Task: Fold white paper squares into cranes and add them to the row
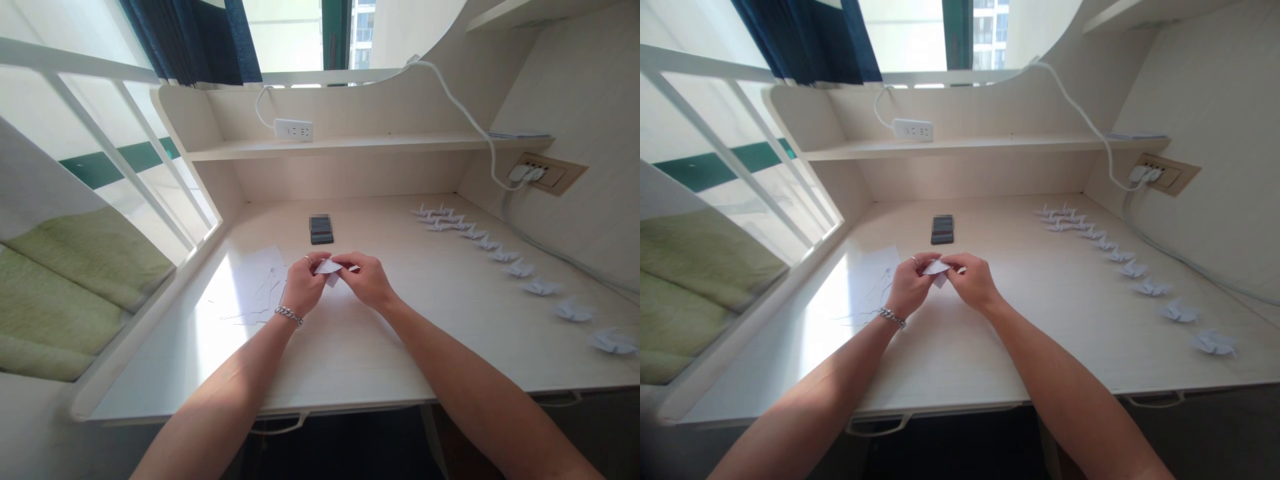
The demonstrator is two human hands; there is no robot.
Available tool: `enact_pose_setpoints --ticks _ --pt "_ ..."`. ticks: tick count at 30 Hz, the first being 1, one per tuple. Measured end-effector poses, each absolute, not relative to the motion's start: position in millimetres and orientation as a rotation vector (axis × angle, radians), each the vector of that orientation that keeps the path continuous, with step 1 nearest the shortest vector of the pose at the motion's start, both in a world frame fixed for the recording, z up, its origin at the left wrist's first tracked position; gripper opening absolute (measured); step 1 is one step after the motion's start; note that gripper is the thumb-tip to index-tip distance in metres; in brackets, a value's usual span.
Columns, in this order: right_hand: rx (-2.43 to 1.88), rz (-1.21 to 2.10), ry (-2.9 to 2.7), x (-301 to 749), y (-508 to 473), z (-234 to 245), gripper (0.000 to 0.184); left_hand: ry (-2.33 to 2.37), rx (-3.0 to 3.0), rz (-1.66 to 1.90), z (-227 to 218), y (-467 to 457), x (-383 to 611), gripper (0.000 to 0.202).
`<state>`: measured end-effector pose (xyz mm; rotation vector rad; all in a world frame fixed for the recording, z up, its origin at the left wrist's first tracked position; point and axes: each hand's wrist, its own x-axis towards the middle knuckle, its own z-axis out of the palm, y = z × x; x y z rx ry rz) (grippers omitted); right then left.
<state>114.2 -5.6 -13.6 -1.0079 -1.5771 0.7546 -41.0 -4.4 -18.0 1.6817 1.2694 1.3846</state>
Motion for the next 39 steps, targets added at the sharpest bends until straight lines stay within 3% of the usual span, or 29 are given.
enact_pose_setpoints --ticks 6,12,25,32,39 --pt "-0.908 1.229 -1.459 122 -2 -9 0.032 1.247 1.658 1.364 -14 -4 -41 0.026" --pt "-0.788 1.542 -1.257 129 2 -9 0.027 1.235 1.668 1.348 -9 -8 -39 0.023" --pt "-0.91 1.337 -1.34 124 4 -13 0.035 1.242 1.798 1.268 -8 -9 -41 0.031" --pt "-0.932 1.083 -1.465 122 5 -17 0.026 1.217 1.686 1.278 -10 -7 -41 0.029" --pt "-0.991 0.852 -1.493 120 1 -15 0.019 1.092 1.43 1.274 -8 -8 -37 0.041"
